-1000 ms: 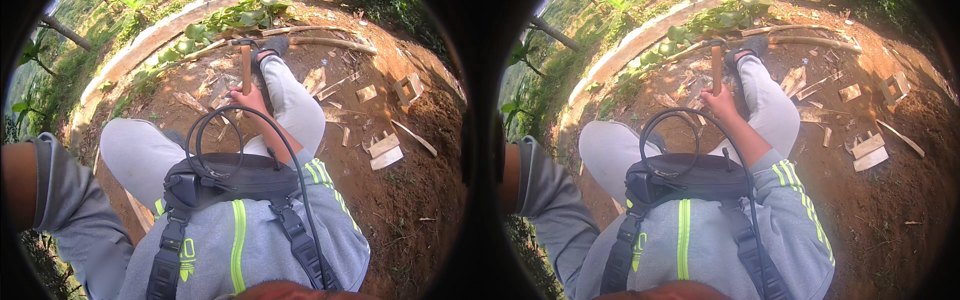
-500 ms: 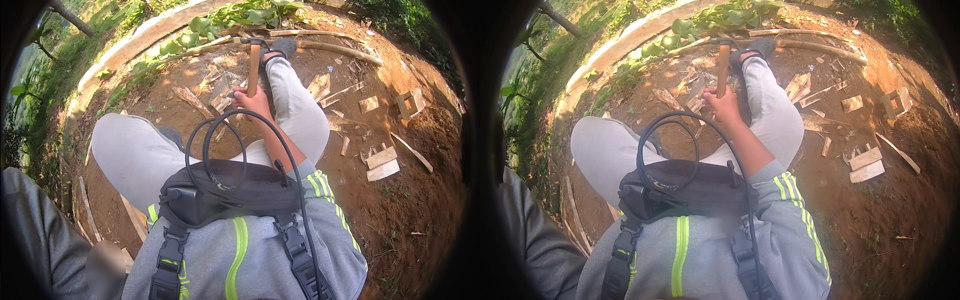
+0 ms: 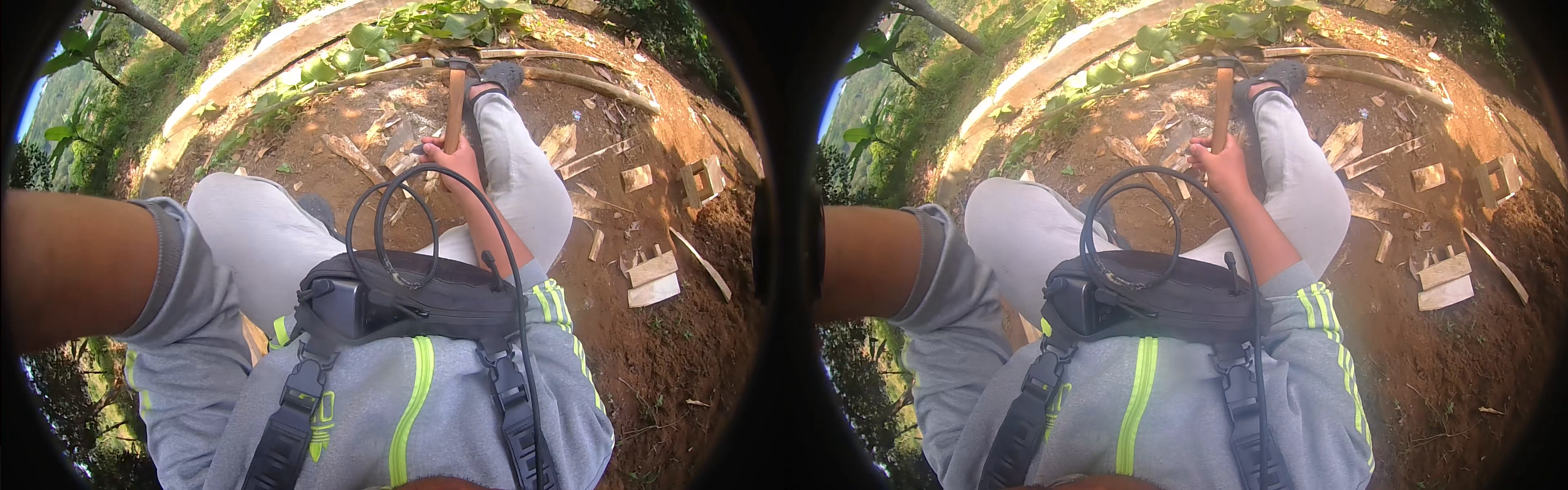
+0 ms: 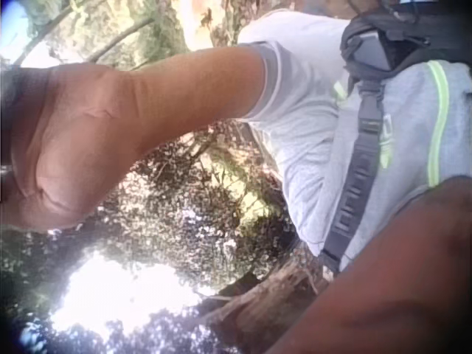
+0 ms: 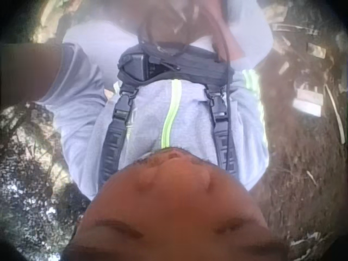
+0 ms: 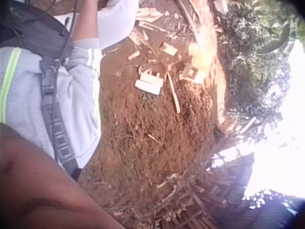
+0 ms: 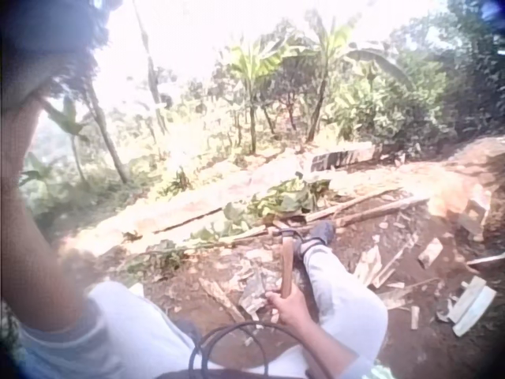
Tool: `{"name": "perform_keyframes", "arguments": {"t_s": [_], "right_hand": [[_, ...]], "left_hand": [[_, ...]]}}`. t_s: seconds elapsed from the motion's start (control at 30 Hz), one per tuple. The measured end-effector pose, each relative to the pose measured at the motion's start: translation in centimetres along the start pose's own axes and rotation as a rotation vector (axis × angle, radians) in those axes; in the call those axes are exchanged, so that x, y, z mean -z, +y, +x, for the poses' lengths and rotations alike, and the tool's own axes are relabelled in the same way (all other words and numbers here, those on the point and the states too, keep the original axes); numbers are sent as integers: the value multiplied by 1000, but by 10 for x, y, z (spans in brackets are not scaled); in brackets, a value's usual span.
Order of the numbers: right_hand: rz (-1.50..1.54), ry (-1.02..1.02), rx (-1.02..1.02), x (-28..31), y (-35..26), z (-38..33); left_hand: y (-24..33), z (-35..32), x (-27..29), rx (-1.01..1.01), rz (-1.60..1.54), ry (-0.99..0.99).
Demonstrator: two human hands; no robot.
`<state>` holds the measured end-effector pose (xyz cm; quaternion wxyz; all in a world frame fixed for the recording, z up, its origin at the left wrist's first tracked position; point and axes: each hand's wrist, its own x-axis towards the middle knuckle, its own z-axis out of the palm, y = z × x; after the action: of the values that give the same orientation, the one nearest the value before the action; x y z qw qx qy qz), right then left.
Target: The person uses a chisel and a hammer to carve out a section of a small piece of wood, striking the chisel with the hammer and clearing wood chips.
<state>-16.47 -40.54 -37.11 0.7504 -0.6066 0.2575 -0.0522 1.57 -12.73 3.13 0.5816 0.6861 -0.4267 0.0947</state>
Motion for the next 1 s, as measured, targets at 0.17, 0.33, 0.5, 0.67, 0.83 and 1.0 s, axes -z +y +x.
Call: {"name": "perform_keyframes", "arguments": {"t_s": [0.17, 0.33, 0.5, 0.67, 0.83, 1.0], "right_hand": [[2, 51, 8, 6, -7, 2], [70, 24, 31, -12, -5, 8], [-86, 110, 102, -3, 2, 13], [-72, 143, 21, -4, -14, 10], [46, 249, 53, 6, -24, 11], [31, 253, 83, 18, -26, 16]], "left_hand": [[-142, -45, -104, 686, -72, -142], [-251, -199, -244, 723, 250, -716], [-253, -223, -286, 551, -54, -647], [-262, -211, -284, 655, 81, -639], [-306, -201, -251, 759, -309, -667], [-304, -213, -265, 965, -339, -116]]}}
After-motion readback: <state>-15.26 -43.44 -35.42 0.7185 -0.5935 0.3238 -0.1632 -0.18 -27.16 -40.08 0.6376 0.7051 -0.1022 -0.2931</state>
